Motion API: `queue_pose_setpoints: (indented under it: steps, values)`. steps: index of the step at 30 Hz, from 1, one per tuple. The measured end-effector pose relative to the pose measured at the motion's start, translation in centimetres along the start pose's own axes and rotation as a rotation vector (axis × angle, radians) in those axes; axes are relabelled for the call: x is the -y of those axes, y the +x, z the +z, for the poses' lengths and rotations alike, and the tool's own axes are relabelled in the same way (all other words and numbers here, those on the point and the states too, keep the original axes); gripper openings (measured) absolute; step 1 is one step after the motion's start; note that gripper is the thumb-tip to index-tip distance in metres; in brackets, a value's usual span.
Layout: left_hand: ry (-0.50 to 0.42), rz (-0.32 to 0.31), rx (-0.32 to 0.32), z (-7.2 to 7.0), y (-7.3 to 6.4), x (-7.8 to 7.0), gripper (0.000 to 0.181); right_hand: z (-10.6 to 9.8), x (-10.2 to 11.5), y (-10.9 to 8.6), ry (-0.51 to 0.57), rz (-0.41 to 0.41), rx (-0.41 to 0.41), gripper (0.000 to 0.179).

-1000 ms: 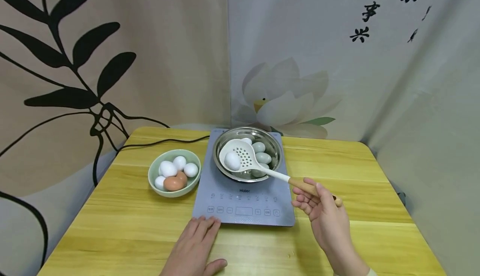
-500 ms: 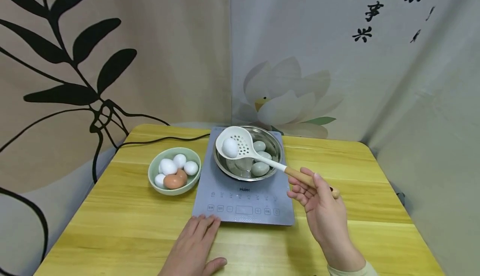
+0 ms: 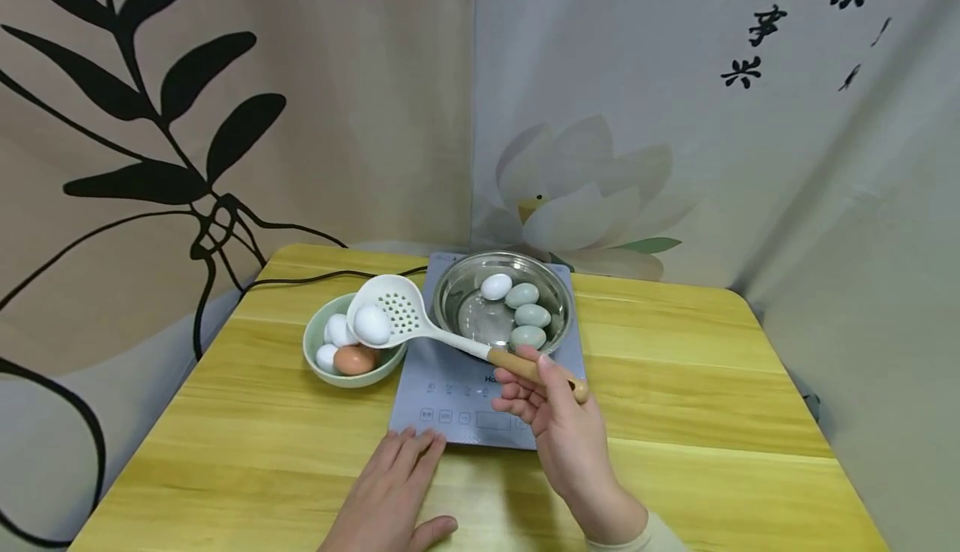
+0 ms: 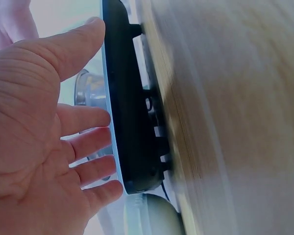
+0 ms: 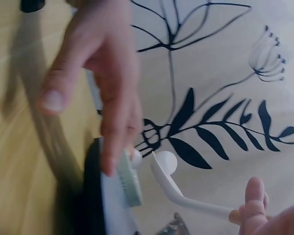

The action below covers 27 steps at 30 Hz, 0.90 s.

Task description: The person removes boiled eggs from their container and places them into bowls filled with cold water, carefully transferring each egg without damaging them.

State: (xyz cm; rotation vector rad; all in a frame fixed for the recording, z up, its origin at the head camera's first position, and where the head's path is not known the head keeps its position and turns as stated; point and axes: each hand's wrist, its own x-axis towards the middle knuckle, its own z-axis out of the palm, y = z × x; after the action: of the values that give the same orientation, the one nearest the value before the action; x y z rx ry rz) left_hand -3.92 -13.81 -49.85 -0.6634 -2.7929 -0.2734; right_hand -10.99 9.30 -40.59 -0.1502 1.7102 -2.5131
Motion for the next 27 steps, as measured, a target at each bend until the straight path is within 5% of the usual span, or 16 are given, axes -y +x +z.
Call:
queue_pose_setpoints:
  steps: [5, 13, 21, 27]
  values:
    - [-0.018, -0.007, 0.022, -0.2, 0.1, 0.0, 0.091, 0.6, -1.2, -0.3, -0.106, -0.090, 0.011, 0.043]
    - [0.003, 0.004, 0.008, -0.1, 0.2, 0.1, 0.091, 0.7, -2.6, -1.2, -0.331, -0.358, 0.117, 0.032]
    - [0.017, 0.028, -0.052, 0.3, 0.0, 0.2, 0.091, 0.3, -4.0, -1.0, -0.573, -0.814, 0.212, 0.043]
    - [0.050, 0.057, -0.122, 0.6, -0.1, 0.3, 0.091, 0.1, -3.1, -0.5, -0.642, -1.127, 0.258, 0.031]
